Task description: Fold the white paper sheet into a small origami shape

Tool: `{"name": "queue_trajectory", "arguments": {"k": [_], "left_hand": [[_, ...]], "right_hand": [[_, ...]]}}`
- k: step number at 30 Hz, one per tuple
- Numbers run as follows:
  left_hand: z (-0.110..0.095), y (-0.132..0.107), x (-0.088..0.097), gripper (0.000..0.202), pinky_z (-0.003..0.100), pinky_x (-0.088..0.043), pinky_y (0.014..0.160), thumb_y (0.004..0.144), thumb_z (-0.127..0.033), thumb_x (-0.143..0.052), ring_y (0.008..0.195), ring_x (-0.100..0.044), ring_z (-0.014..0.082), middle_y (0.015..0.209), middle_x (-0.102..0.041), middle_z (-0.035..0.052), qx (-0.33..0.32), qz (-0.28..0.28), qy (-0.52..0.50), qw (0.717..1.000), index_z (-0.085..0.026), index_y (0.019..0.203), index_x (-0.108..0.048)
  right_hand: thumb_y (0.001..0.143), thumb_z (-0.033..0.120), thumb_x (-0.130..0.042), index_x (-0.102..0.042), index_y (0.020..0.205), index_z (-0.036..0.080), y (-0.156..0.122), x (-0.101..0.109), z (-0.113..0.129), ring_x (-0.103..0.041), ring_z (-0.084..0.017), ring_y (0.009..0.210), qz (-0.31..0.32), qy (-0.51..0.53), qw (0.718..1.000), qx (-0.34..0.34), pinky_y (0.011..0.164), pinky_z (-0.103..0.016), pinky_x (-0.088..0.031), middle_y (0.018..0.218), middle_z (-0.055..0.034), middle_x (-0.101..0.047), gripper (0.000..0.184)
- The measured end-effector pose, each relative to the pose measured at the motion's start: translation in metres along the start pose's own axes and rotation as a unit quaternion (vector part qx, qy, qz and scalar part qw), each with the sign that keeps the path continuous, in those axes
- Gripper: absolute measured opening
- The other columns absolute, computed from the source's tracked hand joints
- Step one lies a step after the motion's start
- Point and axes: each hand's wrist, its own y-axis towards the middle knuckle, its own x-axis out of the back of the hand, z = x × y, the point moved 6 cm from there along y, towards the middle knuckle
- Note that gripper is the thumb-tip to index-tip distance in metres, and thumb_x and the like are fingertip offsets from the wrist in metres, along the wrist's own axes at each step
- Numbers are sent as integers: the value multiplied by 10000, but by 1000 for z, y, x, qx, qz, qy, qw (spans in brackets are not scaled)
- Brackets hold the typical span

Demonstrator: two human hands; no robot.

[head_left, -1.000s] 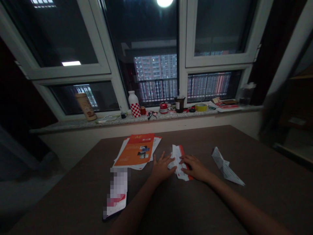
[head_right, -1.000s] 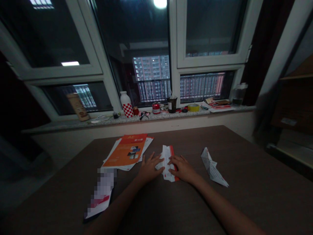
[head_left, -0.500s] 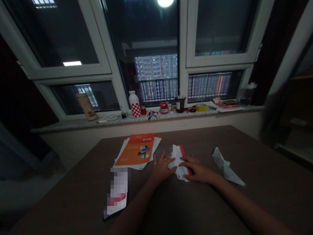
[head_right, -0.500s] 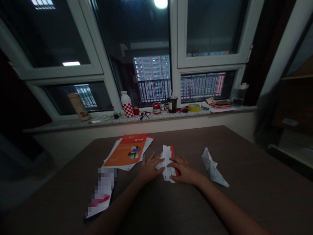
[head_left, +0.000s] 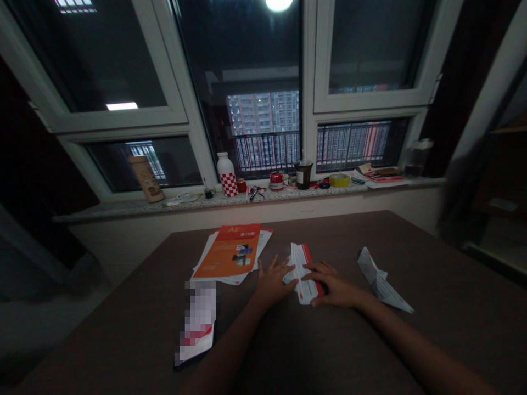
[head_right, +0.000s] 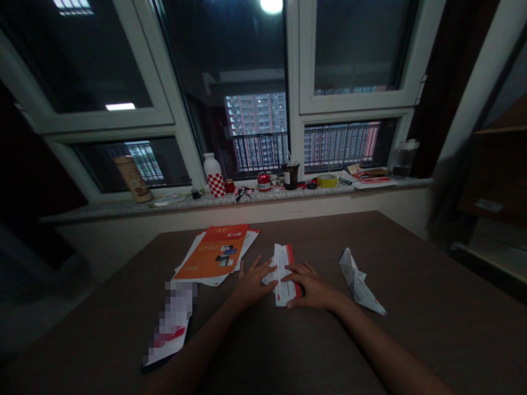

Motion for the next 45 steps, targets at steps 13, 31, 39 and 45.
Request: {"name": "queue_trajectory", "arguments": {"k": [13,31,39,45], "left_hand": [[-6,-5,2,480,705,63,1103,930,-557,-438,1431,-249,307,1513,-399,-6,-25,-19,23,999,-364,1368,-467],[-5,-5,2,519,712,110,1082,902,-525,-512,1432,-246,303,1507,-409,-7,-24,1,-3,1000,-372,1390,-427],[-7,-5,8,334,683,56,1109,915,-519,-512,1353,-356,294,1330,-568,6,-13,-28,-12,999,-349,1186,-608],[-11,-4,11,477,675,-23,1108,845,-580,-588,1270,-401,309,1274,-570,25,-32,9,-24,999,-372,1273,-559]], "right_hand": [[858,508,-581,-537,1317,295,4,-4,-2,-335,-269,1387,-9,-38,999,-10,1173,-527,-102,1477,-69,-427,508],[768,623,-651,-540,1325,293,1,-3,-4,-345,-291,1380,-19,-5,1000,3,1171,-540,-94,1478,-73,-435,657],[906,444,-567,-678,1140,304,2,3,-1,-511,-250,1216,-80,4,996,30,1091,-485,-297,1273,-43,-625,295],[930,388,-540,-680,1147,306,5,2,-1,-517,-234,1172,-95,-9,995,39,1033,-421,-376,1238,-54,-619,272]]}}
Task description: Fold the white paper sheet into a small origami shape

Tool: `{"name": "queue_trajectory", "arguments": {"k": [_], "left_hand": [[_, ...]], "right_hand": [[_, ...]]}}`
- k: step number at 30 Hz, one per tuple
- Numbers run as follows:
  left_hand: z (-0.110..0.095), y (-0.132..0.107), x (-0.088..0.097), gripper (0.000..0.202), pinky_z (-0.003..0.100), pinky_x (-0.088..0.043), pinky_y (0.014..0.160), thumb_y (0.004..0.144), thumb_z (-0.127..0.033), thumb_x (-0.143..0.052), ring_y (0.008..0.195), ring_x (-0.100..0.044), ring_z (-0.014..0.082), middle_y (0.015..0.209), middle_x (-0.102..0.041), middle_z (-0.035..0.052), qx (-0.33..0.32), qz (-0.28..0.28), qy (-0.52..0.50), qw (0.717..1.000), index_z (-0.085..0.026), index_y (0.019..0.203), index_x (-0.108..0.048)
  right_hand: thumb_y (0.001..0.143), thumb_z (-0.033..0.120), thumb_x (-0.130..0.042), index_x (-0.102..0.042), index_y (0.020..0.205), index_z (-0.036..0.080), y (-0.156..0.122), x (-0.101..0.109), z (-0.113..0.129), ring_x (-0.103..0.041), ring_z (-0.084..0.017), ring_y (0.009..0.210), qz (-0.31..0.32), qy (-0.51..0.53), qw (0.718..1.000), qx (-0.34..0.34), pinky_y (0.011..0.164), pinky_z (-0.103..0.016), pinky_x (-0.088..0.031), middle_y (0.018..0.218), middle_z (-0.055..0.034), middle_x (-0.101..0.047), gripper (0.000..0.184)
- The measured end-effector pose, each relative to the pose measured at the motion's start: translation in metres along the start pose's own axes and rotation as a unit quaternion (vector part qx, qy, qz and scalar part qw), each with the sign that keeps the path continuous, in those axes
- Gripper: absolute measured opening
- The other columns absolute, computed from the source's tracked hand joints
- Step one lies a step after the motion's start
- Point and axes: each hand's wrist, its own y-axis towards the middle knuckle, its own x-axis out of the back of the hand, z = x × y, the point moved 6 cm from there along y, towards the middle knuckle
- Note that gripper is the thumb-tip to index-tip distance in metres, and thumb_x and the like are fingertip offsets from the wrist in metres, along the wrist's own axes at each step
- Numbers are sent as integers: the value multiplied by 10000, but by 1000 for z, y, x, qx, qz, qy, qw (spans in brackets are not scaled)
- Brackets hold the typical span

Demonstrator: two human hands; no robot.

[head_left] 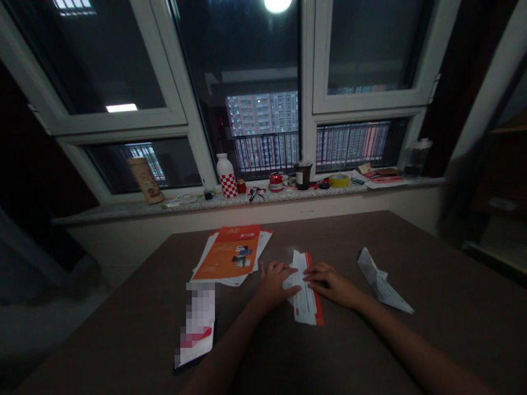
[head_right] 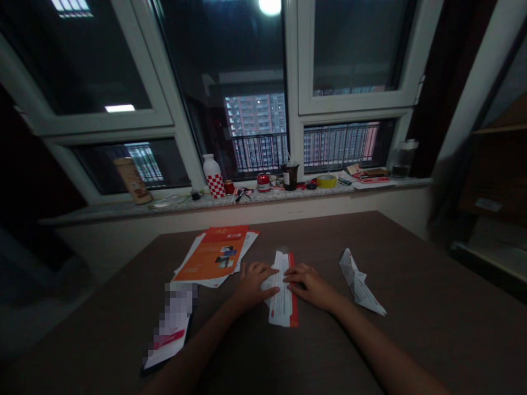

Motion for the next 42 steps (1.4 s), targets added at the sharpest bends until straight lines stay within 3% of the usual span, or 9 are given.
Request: {"name": "queue_trajectory", "arguments": {"k": [5,9,16,23,34,42], "left_hand": [[-2,-1,-1,502,672,-50,1108,833,-618,-580,1247,-410,309,1265,-574,14,-13,2,5,1000,-390,1280,-565],[-4,-3,2,465,650,-65,1117,851,-605,-567,1226,-427,293,1239,-595,8,-11,-5,3,1000,-388,1262,-583],[0,-5,1,525,670,-55,1107,850,-642,-538,1279,-382,333,1399,-529,-3,15,12,11,1000,-396,1313,-546],[3,-4,1,536,693,-104,1089,815,-674,-560,1265,-406,344,1381,-558,-36,28,13,16,999,-428,1291,-558],[6,-4,-1,541,698,-26,1098,793,-644,-619,1262,-410,338,1377,-566,-24,34,3,3,999,-411,1279,-576],[7,-4,-3,550,697,-44,1094,798,-654,-600,1288,-396,343,1403,-541,-21,37,14,-5,999,-409,1289,-567]], "right_hand": [[923,388,-543,-638,1234,303,0,-2,-6,-441,-267,1248,7,-36,999,-29,1052,-451,-361,1350,-87,-516,337],[931,400,-531,-673,1182,316,0,0,-3,-440,-264,1247,11,-25,1000,-14,1059,-449,-357,1325,-71,-538,300],[931,434,-527,-730,1068,331,0,1,-1,-486,-262,1203,16,-4,1000,6,1034,-445,-381,1260,-61,-586,266],[922,442,-539,-735,1059,336,2,-3,-10,-499,-261,1189,17,3,1000,-18,1026,-429,-387,1279,-52,-575,261],[931,417,-529,-729,1069,344,9,-1,-10,-490,-257,1198,2,-28,998,-49,1025,-430,-382,1268,-44,-585,254],[940,409,-495,-678,1166,368,19,-5,-24,-390,-279,1305,2,-73,992,-103,1071,-487,-325,1383,-26,-523,293]]}}
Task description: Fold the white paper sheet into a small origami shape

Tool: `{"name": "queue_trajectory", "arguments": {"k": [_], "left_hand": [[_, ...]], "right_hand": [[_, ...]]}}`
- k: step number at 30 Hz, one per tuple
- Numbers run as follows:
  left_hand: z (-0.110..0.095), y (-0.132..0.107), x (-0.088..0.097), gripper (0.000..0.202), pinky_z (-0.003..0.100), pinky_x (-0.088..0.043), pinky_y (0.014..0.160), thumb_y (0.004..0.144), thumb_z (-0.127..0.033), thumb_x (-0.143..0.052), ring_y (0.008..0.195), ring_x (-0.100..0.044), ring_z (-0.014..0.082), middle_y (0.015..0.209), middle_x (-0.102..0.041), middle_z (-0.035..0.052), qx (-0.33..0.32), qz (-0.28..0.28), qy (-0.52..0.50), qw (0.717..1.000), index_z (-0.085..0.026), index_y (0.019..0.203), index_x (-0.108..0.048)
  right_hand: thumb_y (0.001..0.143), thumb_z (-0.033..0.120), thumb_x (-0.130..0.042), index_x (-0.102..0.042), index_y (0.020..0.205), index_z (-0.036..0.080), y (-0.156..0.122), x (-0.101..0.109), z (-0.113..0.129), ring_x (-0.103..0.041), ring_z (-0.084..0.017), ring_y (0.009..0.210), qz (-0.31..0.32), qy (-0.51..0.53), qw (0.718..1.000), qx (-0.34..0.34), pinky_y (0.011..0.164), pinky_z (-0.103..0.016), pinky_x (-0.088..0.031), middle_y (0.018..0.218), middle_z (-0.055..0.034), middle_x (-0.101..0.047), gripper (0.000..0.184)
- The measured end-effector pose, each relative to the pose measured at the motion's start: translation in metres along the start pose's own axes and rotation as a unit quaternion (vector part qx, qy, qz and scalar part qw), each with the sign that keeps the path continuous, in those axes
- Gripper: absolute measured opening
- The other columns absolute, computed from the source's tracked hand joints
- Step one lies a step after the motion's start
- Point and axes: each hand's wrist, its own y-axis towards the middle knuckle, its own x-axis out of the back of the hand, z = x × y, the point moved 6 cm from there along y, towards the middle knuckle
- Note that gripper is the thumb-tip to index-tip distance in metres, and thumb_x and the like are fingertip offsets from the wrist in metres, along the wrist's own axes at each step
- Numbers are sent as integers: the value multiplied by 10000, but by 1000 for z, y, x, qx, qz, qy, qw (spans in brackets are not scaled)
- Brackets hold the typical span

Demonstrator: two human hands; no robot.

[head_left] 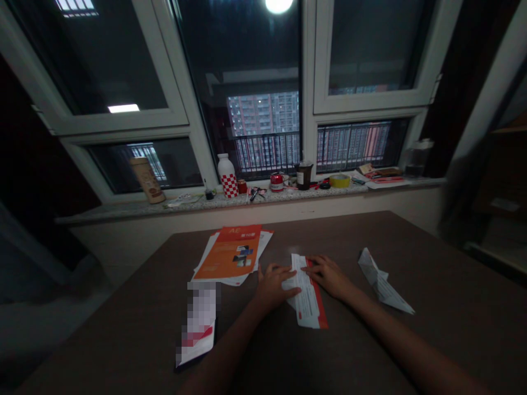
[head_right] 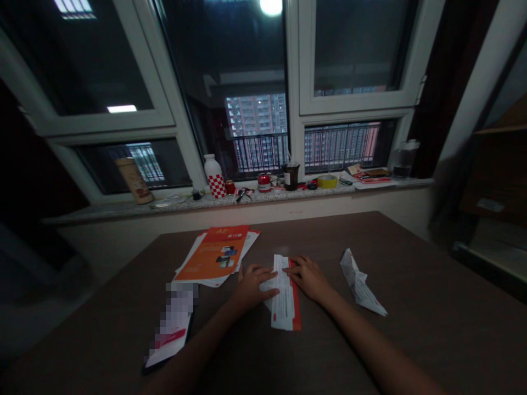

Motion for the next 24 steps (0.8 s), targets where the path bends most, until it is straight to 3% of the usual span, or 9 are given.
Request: {"name": "queue_trajectory", "arguments": {"k": [4,9,15,19,24], "left_hand": [[0,0,2,543,697,-38,1096,786,-639,-629,1294,-388,346,1388,-556,-16,-2,-8,-11,1000,-403,1273,-582],[-4,-1,6,472,660,48,1116,830,-637,-579,1286,-393,317,1329,-605,-4,-21,-26,-6,999,-378,1221,-630],[-12,-1,10,317,616,91,1128,850,-566,-606,1202,-470,269,1164,-684,-24,-51,-48,-10,998,-366,1079,-697],[-16,-2,10,373,640,91,1118,825,-585,-625,1187,-477,272,1165,-666,-19,-54,-42,8,998,-385,1138,-660],[-9,-2,8,477,708,37,1088,808,-654,-592,1255,-409,318,1301,-580,-17,-23,-38,33,998,-447,1237,-590]], "right_hand": [[948,427,-476,-645,1214,375,-1,-2,-2,-353,-281,1334,1,-4,1000,-12,1090,-490,-303,1417,-15,-493,320],[945,389,-492,-641,1213,385,-5,-1,1,-355,-272,1323,-3,1,1000,25,1087,-489,-301,1414,-16,-491,307],[923,356,-547,-689,1146,372,-11,4,8,-472,-261,1197,-15,28,998,58,1027,-445,-373,1236,-43,-607,265],[908,387,-585,-715,1098,364,-10,3,6,-486,-260,1166,-26,40,997,64,1015,-424,-382,1198,-37,-625,231],[907,417,-583,-709,1101,379,-7,-2,0,-465,-267,1192,-14,43,998,40,1031,-437,-374,1245,-28,-595,234]]}}
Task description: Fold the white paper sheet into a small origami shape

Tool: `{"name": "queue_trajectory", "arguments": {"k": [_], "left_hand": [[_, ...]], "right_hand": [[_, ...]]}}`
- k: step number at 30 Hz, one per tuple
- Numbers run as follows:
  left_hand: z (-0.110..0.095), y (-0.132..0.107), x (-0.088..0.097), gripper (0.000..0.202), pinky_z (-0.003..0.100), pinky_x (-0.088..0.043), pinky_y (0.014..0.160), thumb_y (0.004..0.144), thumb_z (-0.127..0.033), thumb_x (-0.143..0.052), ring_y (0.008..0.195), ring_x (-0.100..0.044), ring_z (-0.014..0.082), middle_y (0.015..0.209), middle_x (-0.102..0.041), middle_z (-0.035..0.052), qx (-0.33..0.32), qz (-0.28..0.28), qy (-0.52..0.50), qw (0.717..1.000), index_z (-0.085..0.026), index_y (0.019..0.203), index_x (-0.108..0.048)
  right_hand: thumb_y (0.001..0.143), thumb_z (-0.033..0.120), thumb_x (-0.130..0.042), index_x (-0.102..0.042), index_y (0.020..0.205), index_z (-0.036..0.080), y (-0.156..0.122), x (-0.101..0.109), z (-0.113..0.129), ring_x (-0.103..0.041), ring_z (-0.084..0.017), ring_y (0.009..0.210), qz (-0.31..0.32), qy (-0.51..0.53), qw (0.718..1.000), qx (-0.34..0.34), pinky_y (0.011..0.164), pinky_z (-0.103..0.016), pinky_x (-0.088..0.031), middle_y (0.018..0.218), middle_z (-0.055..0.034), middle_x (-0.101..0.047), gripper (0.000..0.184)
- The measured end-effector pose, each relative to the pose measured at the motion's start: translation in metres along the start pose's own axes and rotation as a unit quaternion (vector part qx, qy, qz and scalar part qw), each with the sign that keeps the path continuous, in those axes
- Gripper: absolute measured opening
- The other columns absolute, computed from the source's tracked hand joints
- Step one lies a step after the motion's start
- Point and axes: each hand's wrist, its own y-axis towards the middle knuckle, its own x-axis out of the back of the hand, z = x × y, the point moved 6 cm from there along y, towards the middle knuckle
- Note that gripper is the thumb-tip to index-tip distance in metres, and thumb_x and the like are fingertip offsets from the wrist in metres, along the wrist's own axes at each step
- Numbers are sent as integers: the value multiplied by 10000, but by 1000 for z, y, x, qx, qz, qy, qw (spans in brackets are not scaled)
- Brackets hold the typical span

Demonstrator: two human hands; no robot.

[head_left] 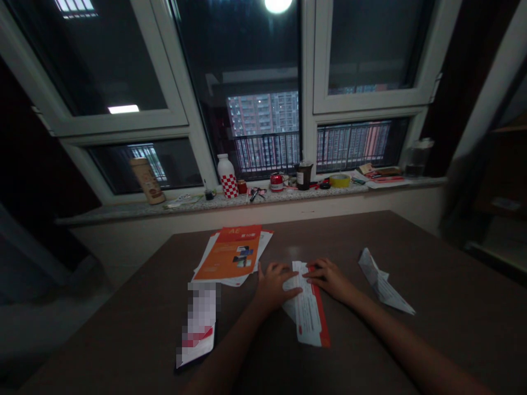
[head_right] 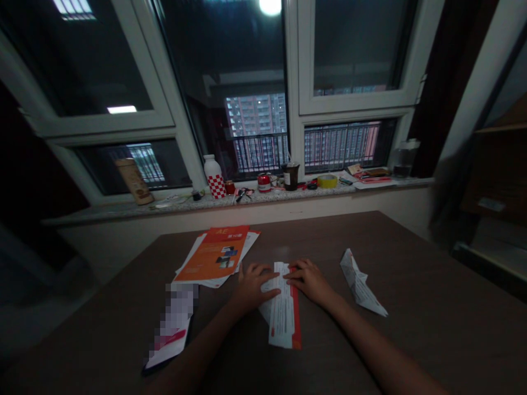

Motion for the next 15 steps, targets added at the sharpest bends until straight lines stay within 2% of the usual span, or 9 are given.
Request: {"name": "queue_trajectory", "arguments": {"k": [7,15], "left_hand": [[6,0,-1,470,741,40,1066,794,-662,-600,1307,-358,370,1362,-546,-16,20,-12,14,1000,-466,1222,-604],[6,-1,-5,478,777,24,1035,808,-669,-574,1349,-316,382,1402,-520,-36,30,6,14,999,-484,1249,-571]], "right_hand": [[948,449,-489,-623,1235,400,0,0,5,-448,-261,1183,9,-34,999,-15,1028,-436,-371,1259,-24,-573,321],[980,375,-415,-539,1329,393,5,-4,5,-449,-260,1164,21,-76,996,-40,1005,-417,-366,1269,-36,-558,371]]}}
